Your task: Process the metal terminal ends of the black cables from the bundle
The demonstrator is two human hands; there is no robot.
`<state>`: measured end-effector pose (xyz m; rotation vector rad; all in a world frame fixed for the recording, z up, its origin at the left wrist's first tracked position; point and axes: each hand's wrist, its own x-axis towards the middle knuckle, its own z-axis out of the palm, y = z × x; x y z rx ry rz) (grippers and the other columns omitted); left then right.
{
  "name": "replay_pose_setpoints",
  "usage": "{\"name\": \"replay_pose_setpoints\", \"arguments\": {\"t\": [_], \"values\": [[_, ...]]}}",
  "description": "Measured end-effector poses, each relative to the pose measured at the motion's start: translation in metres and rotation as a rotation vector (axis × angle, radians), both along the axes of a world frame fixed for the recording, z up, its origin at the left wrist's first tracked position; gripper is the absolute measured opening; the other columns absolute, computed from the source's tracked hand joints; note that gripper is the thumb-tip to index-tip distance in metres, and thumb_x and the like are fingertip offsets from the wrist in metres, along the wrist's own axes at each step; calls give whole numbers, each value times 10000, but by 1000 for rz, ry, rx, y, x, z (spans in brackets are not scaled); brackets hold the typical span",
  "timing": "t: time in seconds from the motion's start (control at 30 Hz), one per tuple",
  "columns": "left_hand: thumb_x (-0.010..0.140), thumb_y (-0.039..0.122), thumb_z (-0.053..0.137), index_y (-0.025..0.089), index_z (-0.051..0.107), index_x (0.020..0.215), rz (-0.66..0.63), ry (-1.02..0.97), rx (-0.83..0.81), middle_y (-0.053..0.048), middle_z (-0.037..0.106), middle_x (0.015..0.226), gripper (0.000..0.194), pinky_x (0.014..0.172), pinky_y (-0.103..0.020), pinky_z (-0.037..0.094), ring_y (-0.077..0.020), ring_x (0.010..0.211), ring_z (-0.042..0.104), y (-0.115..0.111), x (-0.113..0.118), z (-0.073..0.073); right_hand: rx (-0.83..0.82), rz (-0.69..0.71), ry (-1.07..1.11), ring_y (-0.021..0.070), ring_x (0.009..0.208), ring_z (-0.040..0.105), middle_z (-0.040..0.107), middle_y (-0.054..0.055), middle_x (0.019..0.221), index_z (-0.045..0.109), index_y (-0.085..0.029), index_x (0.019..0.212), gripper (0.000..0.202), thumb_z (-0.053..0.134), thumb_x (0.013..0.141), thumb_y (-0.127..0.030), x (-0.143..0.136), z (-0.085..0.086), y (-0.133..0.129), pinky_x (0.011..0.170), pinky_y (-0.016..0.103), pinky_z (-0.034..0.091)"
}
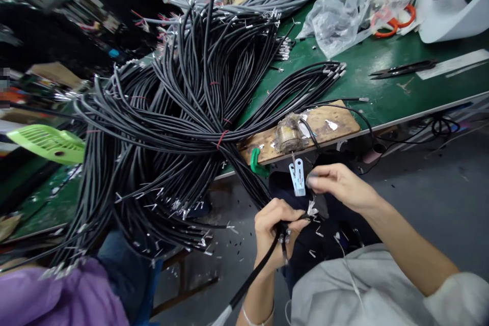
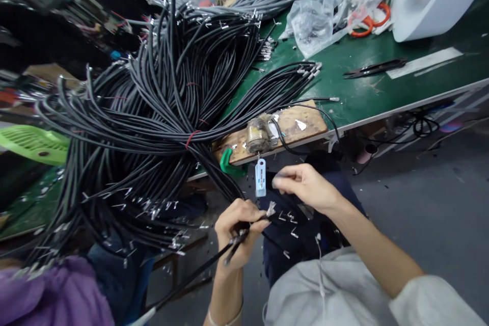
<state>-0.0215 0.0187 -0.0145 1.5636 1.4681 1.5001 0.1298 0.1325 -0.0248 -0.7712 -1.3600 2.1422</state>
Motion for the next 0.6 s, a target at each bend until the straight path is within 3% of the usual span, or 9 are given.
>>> {"name": "replay_pose_setpoints", "arguments": {"t": [0.07,0.17,0.37,0.6], "values": [[718,110,751,175,644,684,9,-59,52,18,588,628,130,521,-232,449,-101,538,542,0,1,-2,37,-92,44,92,562,431,579,3,619,647,-124,665,437,643,783,-545,-10,0,2,545,241,315],[720,100,745,178,635,699,57,-127,137,23,575,649,136,541,-231,465,-96,551,548,2,2,-3,-25,-121,163,89,548,412,546,-5,598,660,-121,669,491,631,768,-601,-28,3,1,533,240,314],[727,58,712,173,621,712,181,-148,161,25,550,673,148,573,-230,471,-95,587,553,9,6,-6,-322,-182,377,92,548,480,570,8,584,703,-123,668,401,743,702,-520,-49,6,-5,521,209,387],[744,88,713,189,658,752,135,-64,67,20,585,675,115,571,-225,448,-106,602,545,10,7,-7,-481,-171,516,107,589,539,624,31,629,718,-132,719,319,758,720,-448,-51,1,-12,502,191,414]]}}
